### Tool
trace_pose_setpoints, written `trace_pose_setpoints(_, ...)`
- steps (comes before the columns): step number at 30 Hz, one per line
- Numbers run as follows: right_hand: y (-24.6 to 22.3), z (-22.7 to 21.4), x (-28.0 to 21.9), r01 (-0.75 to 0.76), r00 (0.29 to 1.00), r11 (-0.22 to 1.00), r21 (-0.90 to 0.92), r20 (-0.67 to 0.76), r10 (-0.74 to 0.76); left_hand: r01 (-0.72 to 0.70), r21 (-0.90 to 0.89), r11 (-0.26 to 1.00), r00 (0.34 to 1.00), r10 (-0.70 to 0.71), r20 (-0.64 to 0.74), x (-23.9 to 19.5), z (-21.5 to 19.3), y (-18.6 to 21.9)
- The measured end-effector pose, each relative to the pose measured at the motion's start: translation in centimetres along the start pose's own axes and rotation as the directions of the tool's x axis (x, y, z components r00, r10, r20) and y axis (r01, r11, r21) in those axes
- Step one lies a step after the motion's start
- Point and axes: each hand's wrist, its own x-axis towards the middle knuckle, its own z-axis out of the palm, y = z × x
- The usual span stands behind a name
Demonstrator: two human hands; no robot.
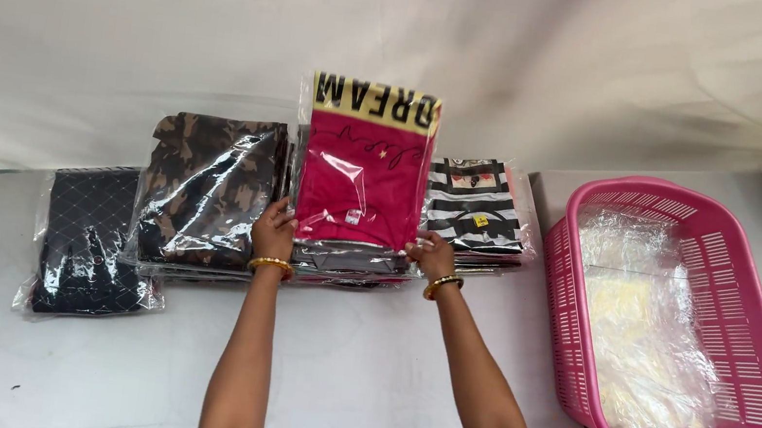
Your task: The person folds a striped t-shirt and places it into a clear plastic bag, then stacks it on a pile of packaged clothes. They then fold a pink t-shirt with a graphic print, place it in a plastic bag, and add it to the stack. Finally, they fold a pink and black striped t-shirt and place it in a plastic bag.
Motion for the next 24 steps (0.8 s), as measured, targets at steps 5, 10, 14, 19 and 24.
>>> trace_pose_setpoints(5, 6.3, 0.2, 3.2, -0.118, 0.992, 0.991, -0.059, -0.063, 0.114, 0.000, 0.211, 0.978, 0.987, 0.034, -0.156, -1.0, 0.9, -3.3)
trace_pose_setpoints(10, 5.6, -0.8, 1.8, -0.122, 0.993, 0.989, -0.082, -0.012, 0.121, -0.053, 0.442, 0.895, 0.982, 0.127, -0.140, -5.6, 0.7, 2.8)
trace_pose_setpoints(14, 6.4, -1.0, 1.9, -0.066, 0.997, 0.991, -0.120, 0.019, 0.069, -0.188, 0.752, 0.632, 0.930, 0.360, -0.070, -8.4, 0.9, 2.7)
trace_pose_setpoints(19, 5.2, -0.2, 0.9, -0.092, 0.995, 0.985, -0.146, 0.021, 0.097, -0.576, 0.744, 0.338, 0.814, 0.319, 0.485, -8.0, 2.6, 5.7)
trace_pose_setpoints(24, 3.5, -0.3, 0.2, -0.187, 0.981, 0.974, -0.131, 0.030, 0.192, -0.642, 0.741, 0.197, 0.760, 0.035, 0.649, -5.8, 2.2, 4.2)
